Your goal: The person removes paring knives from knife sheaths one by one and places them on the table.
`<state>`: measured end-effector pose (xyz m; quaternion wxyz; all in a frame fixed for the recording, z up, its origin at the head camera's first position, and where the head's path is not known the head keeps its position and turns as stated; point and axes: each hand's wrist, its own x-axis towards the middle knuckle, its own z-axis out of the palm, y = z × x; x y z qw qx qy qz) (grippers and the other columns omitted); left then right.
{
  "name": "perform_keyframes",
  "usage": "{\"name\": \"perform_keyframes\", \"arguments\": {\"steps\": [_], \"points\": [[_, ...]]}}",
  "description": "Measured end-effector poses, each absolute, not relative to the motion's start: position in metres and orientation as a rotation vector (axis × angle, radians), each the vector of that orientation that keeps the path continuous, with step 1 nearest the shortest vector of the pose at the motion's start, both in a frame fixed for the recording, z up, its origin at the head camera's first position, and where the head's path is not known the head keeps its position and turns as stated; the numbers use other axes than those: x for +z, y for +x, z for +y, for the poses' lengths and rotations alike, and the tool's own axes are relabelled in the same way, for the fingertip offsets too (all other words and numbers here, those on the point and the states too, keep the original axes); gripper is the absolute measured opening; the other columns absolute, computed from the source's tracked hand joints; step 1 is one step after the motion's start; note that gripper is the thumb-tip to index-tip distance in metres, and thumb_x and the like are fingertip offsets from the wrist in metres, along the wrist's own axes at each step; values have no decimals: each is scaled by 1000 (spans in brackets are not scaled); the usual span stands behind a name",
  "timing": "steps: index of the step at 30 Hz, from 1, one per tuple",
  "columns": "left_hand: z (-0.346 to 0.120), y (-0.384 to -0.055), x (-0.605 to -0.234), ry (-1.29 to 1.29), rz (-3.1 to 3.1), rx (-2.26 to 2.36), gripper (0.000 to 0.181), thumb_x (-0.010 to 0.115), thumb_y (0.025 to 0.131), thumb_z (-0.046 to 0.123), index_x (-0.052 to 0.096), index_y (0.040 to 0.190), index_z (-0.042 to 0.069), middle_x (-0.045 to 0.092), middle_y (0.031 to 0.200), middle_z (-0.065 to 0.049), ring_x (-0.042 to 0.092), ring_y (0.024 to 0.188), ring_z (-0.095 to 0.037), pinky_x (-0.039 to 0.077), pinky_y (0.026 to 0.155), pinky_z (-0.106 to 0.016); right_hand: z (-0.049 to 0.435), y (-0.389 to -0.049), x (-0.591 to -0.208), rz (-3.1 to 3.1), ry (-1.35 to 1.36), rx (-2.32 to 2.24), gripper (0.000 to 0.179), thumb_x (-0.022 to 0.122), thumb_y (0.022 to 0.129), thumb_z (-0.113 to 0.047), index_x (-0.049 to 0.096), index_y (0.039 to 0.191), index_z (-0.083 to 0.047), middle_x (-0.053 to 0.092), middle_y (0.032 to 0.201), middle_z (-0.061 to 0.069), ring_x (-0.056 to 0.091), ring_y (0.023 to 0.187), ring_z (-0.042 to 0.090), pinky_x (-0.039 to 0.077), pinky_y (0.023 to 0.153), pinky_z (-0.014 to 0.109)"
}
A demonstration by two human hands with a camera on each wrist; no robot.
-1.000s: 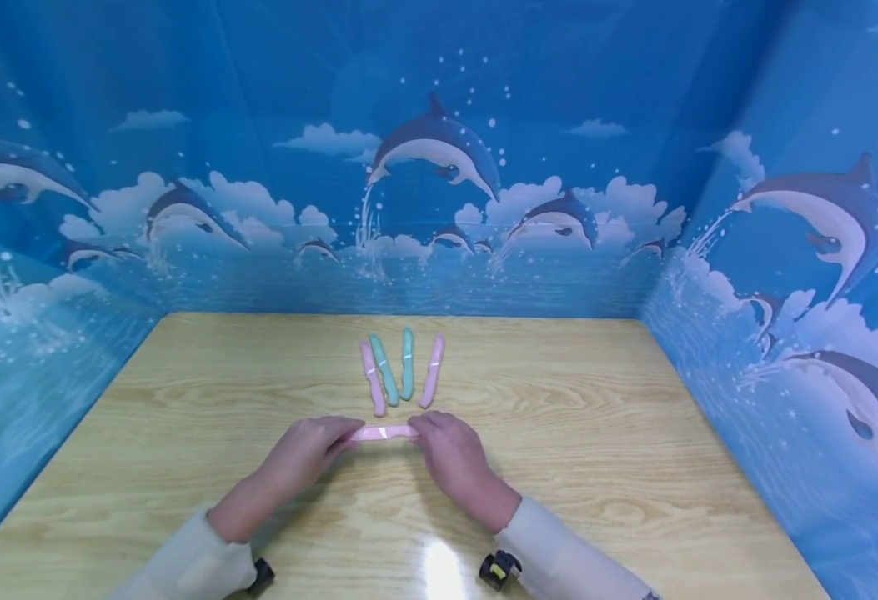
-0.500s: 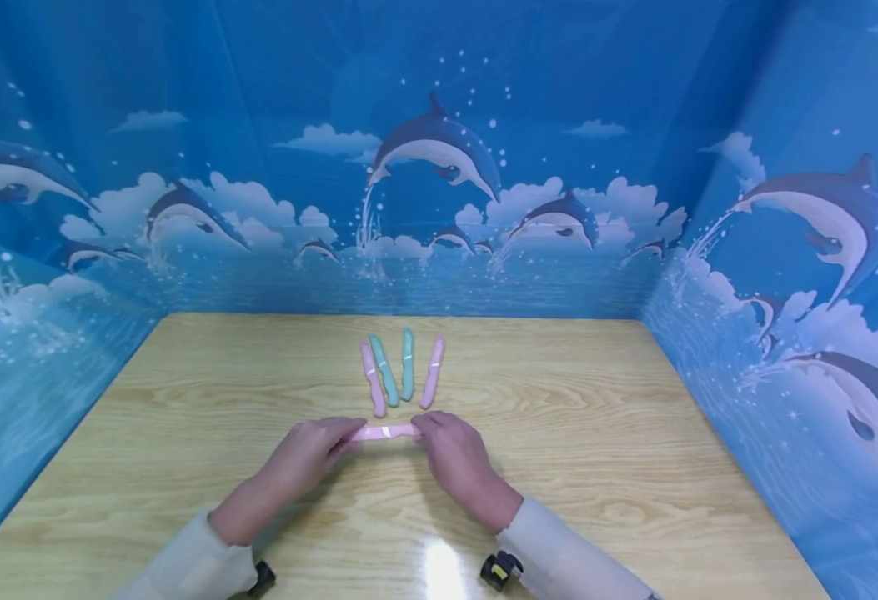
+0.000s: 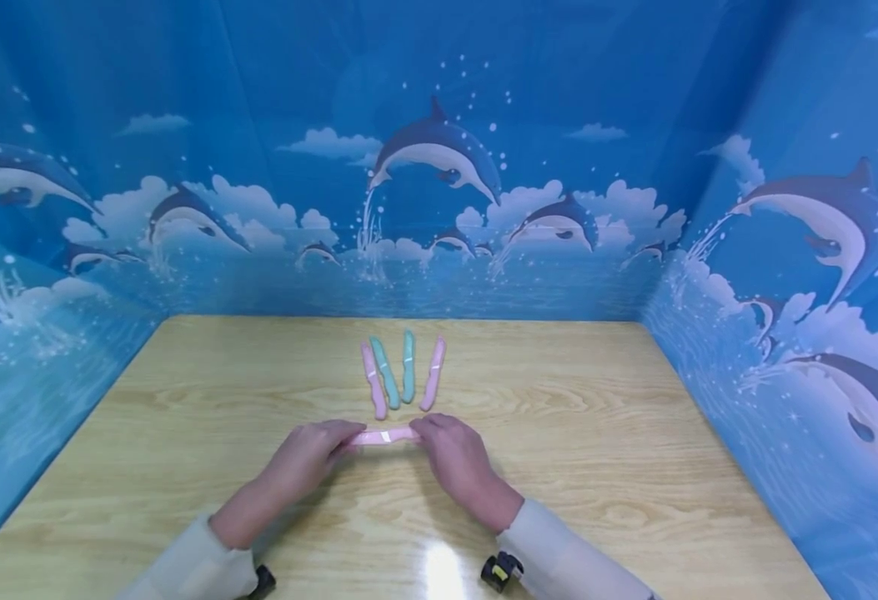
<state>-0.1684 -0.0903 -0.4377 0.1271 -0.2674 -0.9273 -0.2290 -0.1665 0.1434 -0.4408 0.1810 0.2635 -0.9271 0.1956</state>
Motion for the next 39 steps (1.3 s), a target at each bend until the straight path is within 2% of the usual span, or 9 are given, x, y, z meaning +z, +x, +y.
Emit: {"name": "perform_keyframes", "arguments": {"steps": [6,14,39], "points": [[-90,-167,-440,-764,-2705,-655,28,75,83,10,70,111,7,73,104,-10,70,96,-24,57,85,-35,145,-166,-442,-2619,758,546,23,76,82,-7,72,105,-10,73,101,4,69,94,19,58,83,32],[-90,-167,-439,-762,-2701,-667,23,73,83,6,72,106,8,73,105,-9,70,97,-24,57,85,-35,145,-165,-443,-2657,742,555,23,75,83,-8,72,105,-11,73,103,5,69,96,21,58,84,33],[-90,-167,-442,-781,-2704,-654,21,71,85,4,72,106,8,72,105,-10,70,97,-25,57,86,-36,147,-164,-446,-2641,700,548,23,77,80,-9,73,103,-10,73,103,6,70,96,22,57,86,34]]}}
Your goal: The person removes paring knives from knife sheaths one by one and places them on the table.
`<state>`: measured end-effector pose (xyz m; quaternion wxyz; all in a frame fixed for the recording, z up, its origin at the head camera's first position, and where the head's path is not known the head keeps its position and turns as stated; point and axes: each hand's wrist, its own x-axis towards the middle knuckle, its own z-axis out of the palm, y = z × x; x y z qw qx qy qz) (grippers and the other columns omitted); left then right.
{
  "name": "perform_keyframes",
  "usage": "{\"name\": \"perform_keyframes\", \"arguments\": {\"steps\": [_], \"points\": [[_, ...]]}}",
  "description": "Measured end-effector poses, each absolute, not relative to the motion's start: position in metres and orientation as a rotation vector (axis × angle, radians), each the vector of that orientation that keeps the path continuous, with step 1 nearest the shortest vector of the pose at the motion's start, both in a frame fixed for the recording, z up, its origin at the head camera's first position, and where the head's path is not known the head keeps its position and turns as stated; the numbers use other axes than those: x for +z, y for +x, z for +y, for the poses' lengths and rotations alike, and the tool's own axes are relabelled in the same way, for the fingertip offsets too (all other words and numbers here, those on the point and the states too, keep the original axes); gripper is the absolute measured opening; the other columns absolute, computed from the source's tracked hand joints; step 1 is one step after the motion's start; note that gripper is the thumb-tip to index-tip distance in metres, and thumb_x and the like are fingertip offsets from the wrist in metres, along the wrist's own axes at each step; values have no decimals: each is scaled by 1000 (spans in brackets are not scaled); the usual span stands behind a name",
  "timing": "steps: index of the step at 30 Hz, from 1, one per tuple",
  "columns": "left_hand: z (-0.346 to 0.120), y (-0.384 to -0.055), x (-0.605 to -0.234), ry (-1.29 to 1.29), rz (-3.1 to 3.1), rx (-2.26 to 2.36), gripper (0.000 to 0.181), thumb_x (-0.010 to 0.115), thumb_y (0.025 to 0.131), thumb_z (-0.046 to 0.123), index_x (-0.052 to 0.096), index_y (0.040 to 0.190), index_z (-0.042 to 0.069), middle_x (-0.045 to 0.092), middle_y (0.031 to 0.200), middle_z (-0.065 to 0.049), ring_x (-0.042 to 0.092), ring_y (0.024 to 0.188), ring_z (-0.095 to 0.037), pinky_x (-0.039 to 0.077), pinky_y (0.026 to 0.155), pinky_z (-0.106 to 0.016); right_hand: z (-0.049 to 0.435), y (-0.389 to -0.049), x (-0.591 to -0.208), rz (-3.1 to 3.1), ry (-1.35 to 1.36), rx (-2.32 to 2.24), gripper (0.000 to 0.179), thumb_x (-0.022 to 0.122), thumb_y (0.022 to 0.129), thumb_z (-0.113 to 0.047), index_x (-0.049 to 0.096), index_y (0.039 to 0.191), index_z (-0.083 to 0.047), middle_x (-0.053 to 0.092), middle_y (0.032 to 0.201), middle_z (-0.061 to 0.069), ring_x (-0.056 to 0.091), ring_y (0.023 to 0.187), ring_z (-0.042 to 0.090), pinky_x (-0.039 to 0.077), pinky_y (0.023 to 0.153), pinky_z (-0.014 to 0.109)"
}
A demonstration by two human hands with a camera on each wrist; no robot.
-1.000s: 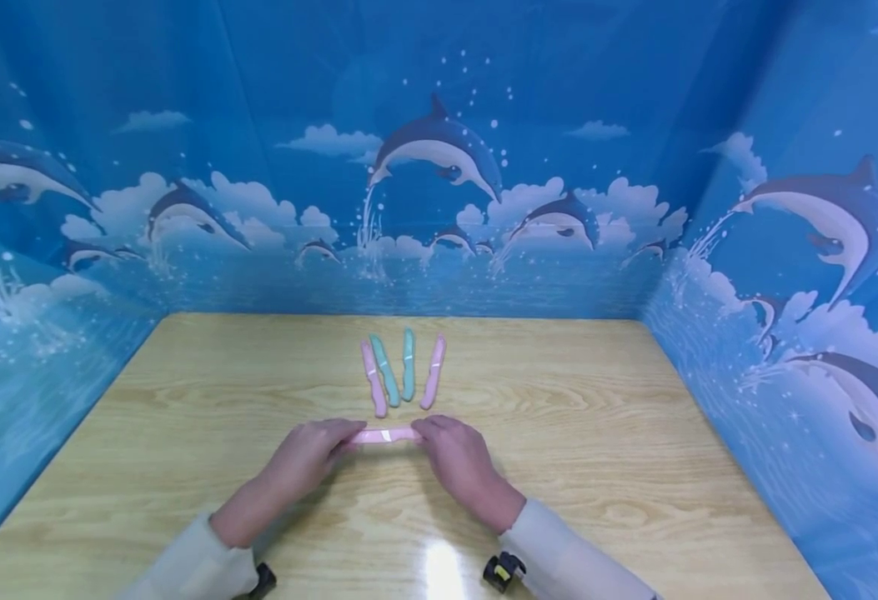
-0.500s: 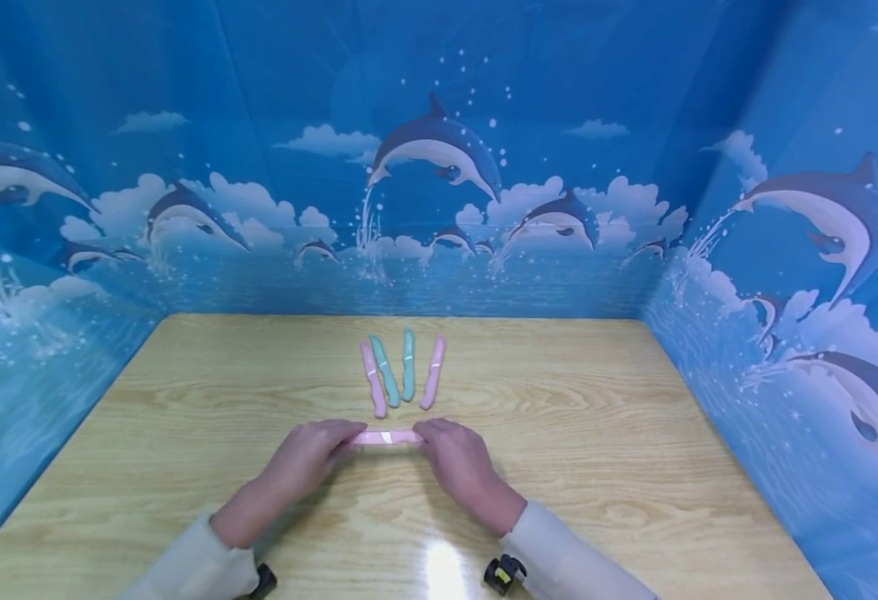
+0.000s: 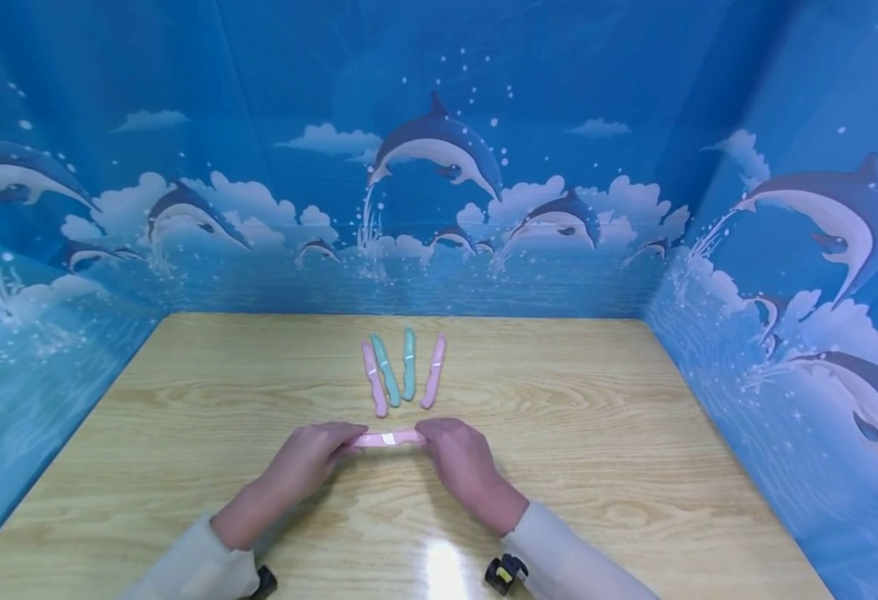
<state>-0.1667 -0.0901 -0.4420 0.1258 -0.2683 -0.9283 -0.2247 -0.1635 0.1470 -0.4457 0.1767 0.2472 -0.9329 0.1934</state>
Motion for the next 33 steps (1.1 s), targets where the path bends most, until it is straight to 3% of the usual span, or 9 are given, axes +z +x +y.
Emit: {"name": "perform_keyframes", "arguments": {"steps": [33], "points": [[-92,-164,-439,-774,-2714,-673,23,73,83,6,72,106,7,73,105,-10,70,97,-25,57,86,-37,152,-161,-445,-2682,688,598,19,74,84,-10,71,103,-9,72,98,4,68,92,20,57,83,34]]}}
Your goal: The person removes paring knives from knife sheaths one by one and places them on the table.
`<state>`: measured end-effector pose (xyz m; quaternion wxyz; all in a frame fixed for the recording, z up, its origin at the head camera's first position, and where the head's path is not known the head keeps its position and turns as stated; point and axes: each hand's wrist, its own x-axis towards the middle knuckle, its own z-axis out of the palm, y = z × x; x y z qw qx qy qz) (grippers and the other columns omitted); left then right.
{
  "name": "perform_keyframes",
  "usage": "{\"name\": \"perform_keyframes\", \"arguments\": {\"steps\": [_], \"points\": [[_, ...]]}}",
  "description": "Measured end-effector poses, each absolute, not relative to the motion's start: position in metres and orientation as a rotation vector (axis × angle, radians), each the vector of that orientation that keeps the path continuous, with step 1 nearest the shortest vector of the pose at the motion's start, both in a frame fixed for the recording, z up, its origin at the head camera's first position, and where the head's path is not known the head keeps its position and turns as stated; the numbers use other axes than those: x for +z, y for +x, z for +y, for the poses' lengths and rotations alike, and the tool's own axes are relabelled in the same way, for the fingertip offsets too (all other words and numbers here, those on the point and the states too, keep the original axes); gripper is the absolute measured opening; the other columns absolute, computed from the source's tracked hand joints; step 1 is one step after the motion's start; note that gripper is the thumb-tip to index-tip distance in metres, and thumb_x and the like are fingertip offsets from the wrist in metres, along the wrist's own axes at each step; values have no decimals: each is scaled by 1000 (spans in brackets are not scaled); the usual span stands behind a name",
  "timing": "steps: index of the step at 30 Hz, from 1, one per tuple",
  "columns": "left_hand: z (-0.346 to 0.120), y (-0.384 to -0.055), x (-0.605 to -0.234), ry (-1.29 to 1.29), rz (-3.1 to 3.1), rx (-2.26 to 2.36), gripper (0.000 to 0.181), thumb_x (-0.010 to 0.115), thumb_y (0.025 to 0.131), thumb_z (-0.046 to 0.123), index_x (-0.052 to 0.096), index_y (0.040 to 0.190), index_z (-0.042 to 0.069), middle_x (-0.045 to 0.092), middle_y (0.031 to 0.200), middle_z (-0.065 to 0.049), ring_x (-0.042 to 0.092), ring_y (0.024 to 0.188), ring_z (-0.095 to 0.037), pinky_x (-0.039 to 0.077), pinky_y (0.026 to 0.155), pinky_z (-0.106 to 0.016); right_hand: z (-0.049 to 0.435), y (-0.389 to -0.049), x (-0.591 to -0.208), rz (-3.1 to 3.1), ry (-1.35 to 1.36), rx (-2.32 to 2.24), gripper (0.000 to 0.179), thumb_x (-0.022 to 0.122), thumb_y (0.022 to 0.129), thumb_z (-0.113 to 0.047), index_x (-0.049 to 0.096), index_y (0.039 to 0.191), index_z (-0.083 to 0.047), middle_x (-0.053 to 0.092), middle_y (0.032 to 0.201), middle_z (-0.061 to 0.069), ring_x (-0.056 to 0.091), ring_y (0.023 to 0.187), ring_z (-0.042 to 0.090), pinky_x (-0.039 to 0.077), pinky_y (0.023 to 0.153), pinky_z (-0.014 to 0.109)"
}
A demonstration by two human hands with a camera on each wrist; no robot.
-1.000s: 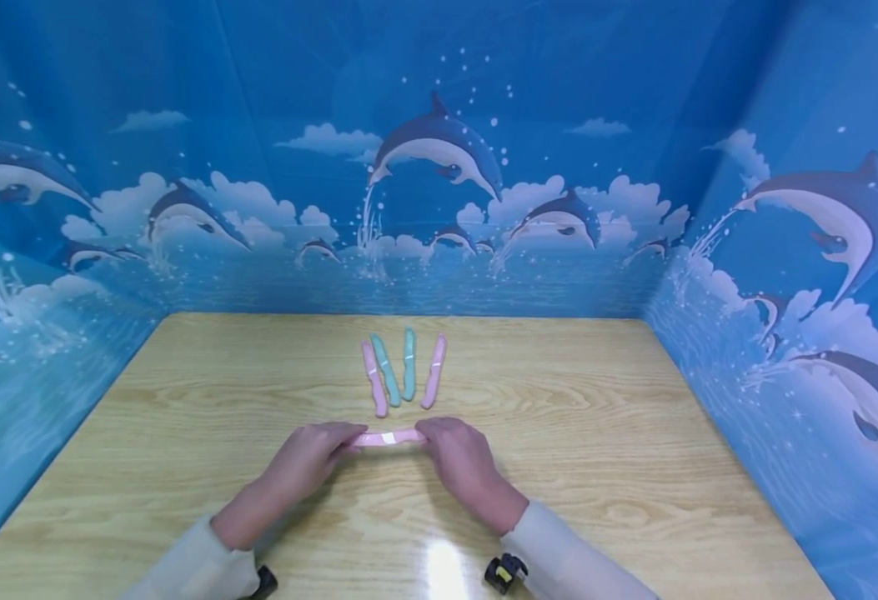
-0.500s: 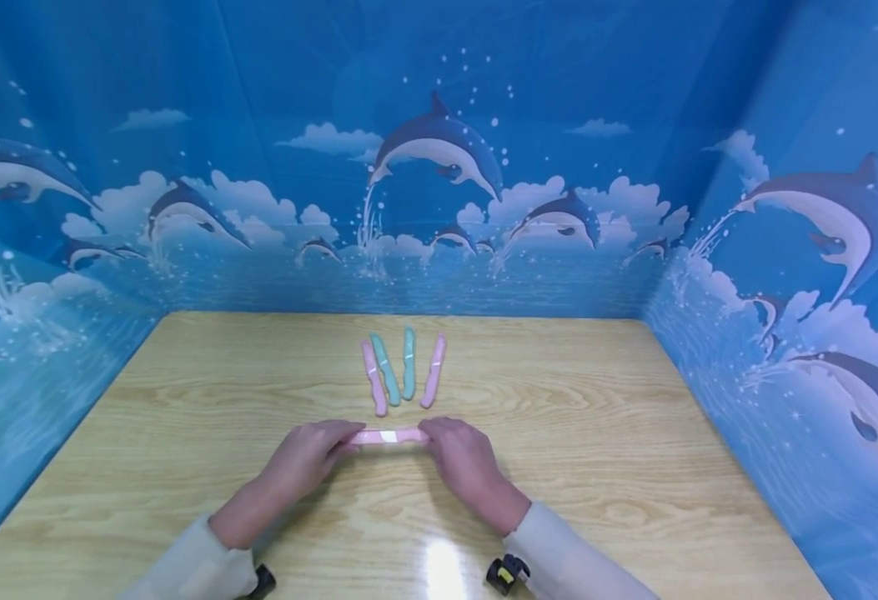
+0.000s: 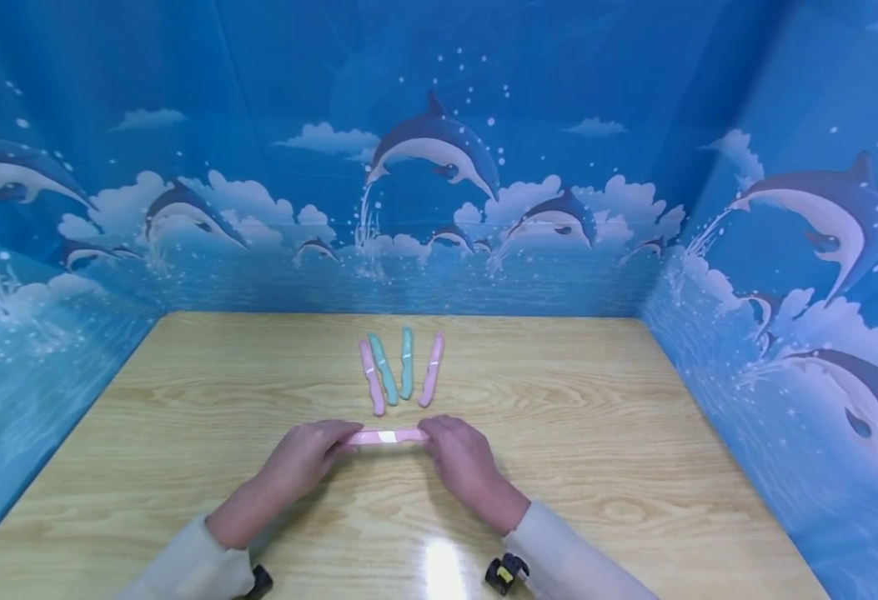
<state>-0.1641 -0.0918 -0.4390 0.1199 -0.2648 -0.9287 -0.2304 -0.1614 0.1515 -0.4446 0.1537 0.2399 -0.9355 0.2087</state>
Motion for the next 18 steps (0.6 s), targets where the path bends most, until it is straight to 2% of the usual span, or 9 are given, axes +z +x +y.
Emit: {"name": "perform_keyframes", "arguments": {"steps": [18], "points": [[-93,-164,-439,-767,-2748,-654,22,72,85,7,72,106,9,73,105,-8,69,98,-24,57,87,-37,154,-160,-447,-2685,707,584,15,72,87,-12,70,102,-11,71,97,2,67,92,19,56,84,35]]}}
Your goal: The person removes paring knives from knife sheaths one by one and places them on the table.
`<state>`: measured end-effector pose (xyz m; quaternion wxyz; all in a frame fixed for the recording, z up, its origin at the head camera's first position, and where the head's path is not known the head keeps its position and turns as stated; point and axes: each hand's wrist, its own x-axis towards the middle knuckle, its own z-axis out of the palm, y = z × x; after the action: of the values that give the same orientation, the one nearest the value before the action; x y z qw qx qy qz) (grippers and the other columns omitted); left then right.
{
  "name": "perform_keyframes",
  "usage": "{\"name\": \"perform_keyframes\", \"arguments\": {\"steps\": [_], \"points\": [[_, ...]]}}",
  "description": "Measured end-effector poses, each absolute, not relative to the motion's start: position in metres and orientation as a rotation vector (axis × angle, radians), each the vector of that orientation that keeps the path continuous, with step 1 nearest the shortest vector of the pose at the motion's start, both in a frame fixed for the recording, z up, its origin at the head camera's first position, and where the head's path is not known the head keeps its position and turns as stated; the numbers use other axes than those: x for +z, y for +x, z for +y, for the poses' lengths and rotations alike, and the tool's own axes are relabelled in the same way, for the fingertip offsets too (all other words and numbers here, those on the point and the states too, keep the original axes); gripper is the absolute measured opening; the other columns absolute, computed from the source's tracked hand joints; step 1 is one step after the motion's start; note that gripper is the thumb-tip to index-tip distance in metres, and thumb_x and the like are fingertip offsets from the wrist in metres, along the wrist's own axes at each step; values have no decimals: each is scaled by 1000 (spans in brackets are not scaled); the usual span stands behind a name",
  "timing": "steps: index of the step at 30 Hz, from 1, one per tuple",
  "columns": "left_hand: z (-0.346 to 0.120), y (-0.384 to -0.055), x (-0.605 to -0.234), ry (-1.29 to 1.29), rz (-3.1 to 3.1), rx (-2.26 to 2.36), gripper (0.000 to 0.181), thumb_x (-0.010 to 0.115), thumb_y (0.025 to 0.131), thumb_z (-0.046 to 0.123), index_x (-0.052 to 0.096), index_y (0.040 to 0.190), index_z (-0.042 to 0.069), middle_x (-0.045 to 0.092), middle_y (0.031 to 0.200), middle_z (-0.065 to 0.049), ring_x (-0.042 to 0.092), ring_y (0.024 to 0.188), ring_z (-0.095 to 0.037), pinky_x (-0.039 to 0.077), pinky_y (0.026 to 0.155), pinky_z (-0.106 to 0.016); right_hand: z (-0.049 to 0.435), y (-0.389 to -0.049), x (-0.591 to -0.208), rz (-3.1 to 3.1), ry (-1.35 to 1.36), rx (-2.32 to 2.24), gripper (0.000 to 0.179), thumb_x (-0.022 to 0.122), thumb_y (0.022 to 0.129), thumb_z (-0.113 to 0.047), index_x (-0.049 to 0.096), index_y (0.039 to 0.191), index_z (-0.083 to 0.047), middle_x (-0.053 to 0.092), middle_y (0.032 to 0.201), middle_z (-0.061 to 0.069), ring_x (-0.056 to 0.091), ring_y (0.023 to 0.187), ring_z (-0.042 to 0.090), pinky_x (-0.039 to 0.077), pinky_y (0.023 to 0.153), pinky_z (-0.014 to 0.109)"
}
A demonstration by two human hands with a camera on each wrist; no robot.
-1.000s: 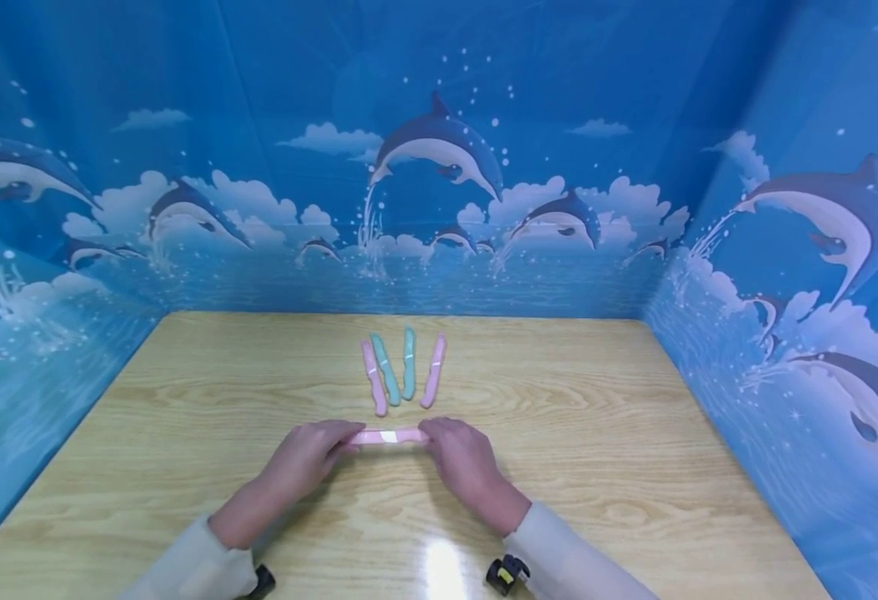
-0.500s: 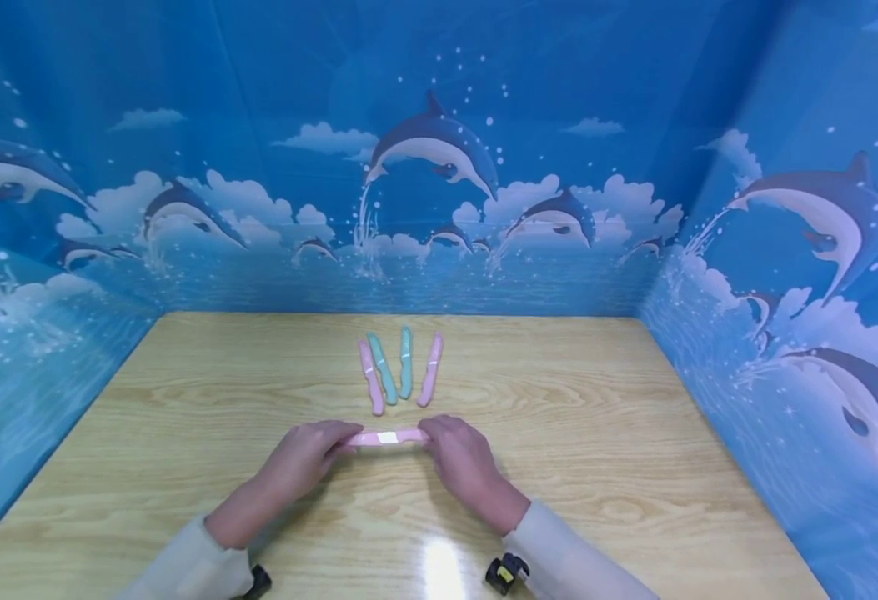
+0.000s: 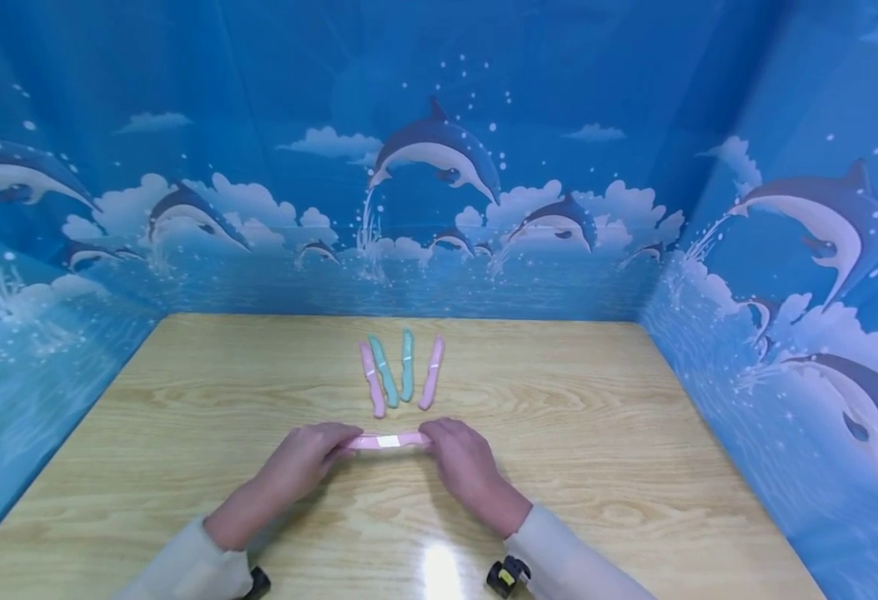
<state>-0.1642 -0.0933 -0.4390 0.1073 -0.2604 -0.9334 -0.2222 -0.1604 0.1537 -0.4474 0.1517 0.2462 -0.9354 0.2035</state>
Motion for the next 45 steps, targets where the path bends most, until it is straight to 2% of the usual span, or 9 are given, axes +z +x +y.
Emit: {"name": "perform_keyframes", "arguments": {"steps": [16,22,29,45], "points": [[-98,-164,-440,-780,-2708,-663,21,72,84,7,71,105,7,73,104,-10,70,96,-25,57,85,-38,155,-160,-448,-2683,688,559,19,73,85,-11,69,104,-9,71,100,3,66,95,20,56,86,35],[-98,-163,-441,-732,-2710,-689,20,72,85,6,71,105,8,73,104,-9,70,97,-25,57,86,-37,157,-160,-450,-2680,688,560,17,73,86,-15,69,102,-10,71,97,1,67,90,17,57,81,33],[-98,-164,-441,-749,-2717,-674,19,71,85,5,71,105,7,73,104,-10,70,97,-26,57,87,-38,158,-161,-450,-2652,713,538,21,73,86,-13,70,105,-8,72,100,4,67,94,21,57,84,35],[-99,-163,-440,-684,-2748,-687,19,70,86,6,71,106,7,72,107,-10,69,100,-26,55,90,-40,160,-161,-453,-2683,665,542,18,74,85,-14,70,102,-11,71,96,1,67,89,17,58,79,33]]}}
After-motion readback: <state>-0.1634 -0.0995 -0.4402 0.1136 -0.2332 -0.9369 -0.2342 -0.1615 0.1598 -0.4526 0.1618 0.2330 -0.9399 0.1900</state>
